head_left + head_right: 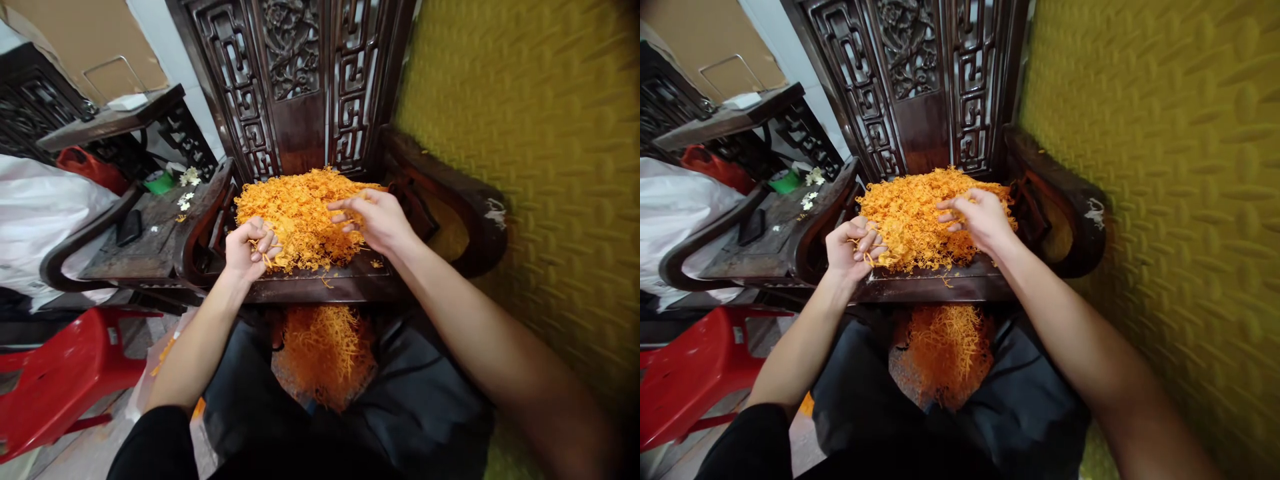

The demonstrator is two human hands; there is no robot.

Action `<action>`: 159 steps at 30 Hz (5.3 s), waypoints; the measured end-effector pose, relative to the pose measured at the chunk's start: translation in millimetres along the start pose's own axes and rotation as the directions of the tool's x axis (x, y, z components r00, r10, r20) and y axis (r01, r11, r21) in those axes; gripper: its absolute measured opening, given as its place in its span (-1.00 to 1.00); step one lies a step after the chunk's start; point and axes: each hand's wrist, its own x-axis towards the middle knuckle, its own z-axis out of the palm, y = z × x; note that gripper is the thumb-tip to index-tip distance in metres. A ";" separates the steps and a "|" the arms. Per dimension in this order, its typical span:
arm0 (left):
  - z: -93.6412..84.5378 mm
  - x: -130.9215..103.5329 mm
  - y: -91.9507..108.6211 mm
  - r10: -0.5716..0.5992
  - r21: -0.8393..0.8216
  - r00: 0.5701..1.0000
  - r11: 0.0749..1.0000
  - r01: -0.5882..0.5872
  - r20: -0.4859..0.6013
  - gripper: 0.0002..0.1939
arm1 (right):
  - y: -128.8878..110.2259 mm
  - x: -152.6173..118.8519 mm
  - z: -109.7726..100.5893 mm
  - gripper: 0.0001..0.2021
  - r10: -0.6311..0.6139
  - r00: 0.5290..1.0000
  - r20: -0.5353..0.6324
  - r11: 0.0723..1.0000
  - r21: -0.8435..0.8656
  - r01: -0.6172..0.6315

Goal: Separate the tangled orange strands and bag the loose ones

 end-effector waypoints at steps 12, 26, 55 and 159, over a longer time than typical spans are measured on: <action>14.5 2.3 -13.4 -0.067 -0.013 0.994 0.998 0.068 0.081 -0.59 | 10.8 -47.0 43.7 -0.66 -0.469 0.756 0.458 0.575 -0.491 0.654; 22.0 15.5 -24.3 0.014 -0.091 0.992 0.996 -0.026 -0.124 -0.67 | 10.4 -32.8 56.3 -0.55 -0.095 0.995 -0.041 0.995 0.006 0.096; 12.6 0.4 -10.2 0.130 -0.103 0.988 0.985 -0.138 -0.081 -0.62 | 11.8 -52.9 57.8 -0.73 -0.027 0.906 0.423 0.735 -0.606 0.305; 11.4 -17.3 -30.3 0.088 0.803 0.813 0.126 -0.582 0.576 -0.65 | -18.6 -21.2 -1.1 -0.64 -0.031 0.997 0.076 0.987 0.157 0.019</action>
